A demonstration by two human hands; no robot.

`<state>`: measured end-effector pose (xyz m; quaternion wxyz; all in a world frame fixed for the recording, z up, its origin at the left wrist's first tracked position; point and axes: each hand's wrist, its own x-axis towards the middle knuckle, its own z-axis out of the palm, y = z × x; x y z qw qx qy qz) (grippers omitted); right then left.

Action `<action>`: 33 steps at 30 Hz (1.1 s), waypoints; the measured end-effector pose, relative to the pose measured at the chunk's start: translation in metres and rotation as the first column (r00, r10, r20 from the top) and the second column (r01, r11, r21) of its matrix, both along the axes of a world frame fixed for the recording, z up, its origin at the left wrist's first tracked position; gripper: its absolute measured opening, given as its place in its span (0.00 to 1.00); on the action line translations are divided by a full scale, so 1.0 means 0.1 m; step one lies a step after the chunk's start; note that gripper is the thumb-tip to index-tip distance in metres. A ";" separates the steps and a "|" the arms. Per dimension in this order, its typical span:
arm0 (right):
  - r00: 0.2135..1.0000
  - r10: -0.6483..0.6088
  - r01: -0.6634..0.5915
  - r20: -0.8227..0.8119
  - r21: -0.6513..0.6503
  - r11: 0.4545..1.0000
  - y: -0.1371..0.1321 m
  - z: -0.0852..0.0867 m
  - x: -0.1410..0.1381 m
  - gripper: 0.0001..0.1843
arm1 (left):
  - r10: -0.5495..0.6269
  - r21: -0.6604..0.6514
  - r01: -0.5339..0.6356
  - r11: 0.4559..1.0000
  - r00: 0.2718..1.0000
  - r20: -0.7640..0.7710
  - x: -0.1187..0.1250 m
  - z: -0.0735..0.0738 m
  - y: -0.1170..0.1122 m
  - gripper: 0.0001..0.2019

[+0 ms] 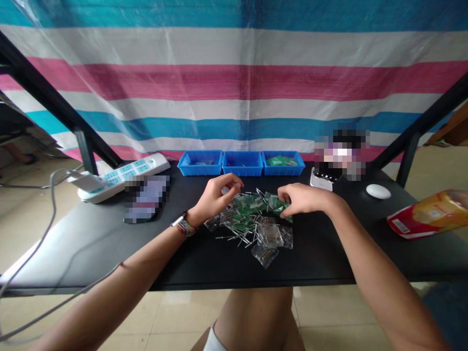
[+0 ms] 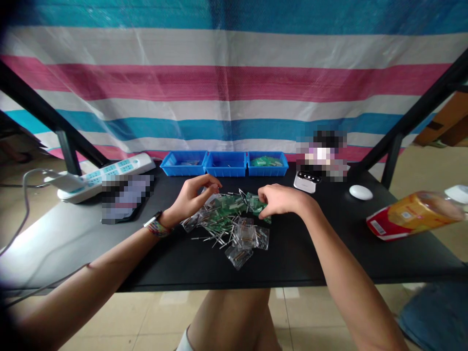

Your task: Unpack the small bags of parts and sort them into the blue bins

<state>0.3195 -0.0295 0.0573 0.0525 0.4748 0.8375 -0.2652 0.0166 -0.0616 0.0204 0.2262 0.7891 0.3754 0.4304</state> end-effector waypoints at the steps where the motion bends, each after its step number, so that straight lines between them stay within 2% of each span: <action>1: 1.000 0.010 -0.010 -0.017 -0.015 1.000 0.01 0.01 0.02 0.18 | -0.004 -0.003 0.004 1.000 1.000 -0.002 0.00 0.00 0.00 0.12; 4: 0.981 0.025 -0.046 -0.194 -0.104 0.993 0.00 0.05 0.02 0.21 | -0.010 -0.004 0.010 1.000 1.000 -0.007 0.00 0.00 0.00 0.11; 6: 0.920 -0.035 -0.042 -0.390 -0.186 0.982 -0.01 0.03 -0.05 0.24 | -0.021 0.029 0.021 0.999 1.000 -0.002 0.01 -0.01 -0.01 0.10; 8: 0.805 -0.153 -0.005 -0.574 -0.265 0.964 -0.03 -0.03 -0.17 0.27 | -0.046 0.100 0.048 0.994 0.999 -0.017 0.03 0.00 -0.02 0.15; 10: 0.656 -0.285 0.041 -0.699 -0.344 0.938 -0.04 -0.13 -0.31 0.29 | -0.083 0.174 0.094 0.980 0.994 -0.070 0.05 0.00 -0.04 0.21; 12: 0.521 -0.402 0.055 -0.753 -0.440 0.896 -0.06 -0.23 -0.43 0.31 | -0.109 0.227 0.134 0.965 0.987 -0.121 0.06 0.01 -0.05 0.21; 14: 0.439 -0.482 0.018 -0.758 -0.529 0.849 -0.08 -0.30 -0.51 0.32 | -0.111 0.254 0.140 0.957 0.986 -0.127 0.07 0.02 -0.06 0.17; 17: 0.403 -0.555 -0.075 -0.727 -0.631 0.772 -0.12 -0.34 -0.57 0.33 | -0.089 0.270 0.108 0.957 0.993 -0.083 0.07 0.02 -0.06 0.08; 19: 0.402 -0.592 -0.098 -0.699 -0.675 0.731 -0.15 -0.33 -0.60 0.32 | -0.065 0.250 0.074 0.965 0.997 -0.042 0.07 0.02 -0.05 0.05; 21: 0.389 -0.604 -0.055 -0.696 -0.672 0.739 -0.16 -0.31 -0.61 0.31 | -0.021 0.188 0.018 0.982 1.000 0.011 0.06 0.01 -0.04 0.08; 23: 0.356 -0.585 -0.007 -0.729 -0.628 0.778 -0.16 -0.29 -0.61 0.31 | 0.016 0.099 -0.024 0.995 0.997 0.074 0.07 0.00 -0.03 0.11; 27: 0.300 -0.506 -0.038 -0.809 -0.540 0.841 -0.17 -0.28 -0.61 0.28 | 0.026 -0.037 -0.020 0.999 0.986 0.162 0.08 -0.03 -0.02 0.15; 30: 0.285 -0.460 -0.031 -0.841 -0.488 0.873 -0.18 -0.30 -0.63 0.24 | 0.027 -0.045 -0.020 0.999 0.988 0.155 0.08 -0.04 -0.02 0.14; 32: 0.262 -0.476 -0.019 -0.840 -0.497 0.868 -0.18 -0.33 -0.64 0.25 | 0.030 0.009 -0.032 0.999 0.990 0.138 0.07 -0.04 -0.02 0.08; 33: 0.248 -0.491 -0.015 -0.835 -0.510 0.860 -0.18 -0.35 -0.65 0.28 | 0.030 0.058 -0.038 0.998 0.991 0.127 0.07 -0.04 -0.02 0.08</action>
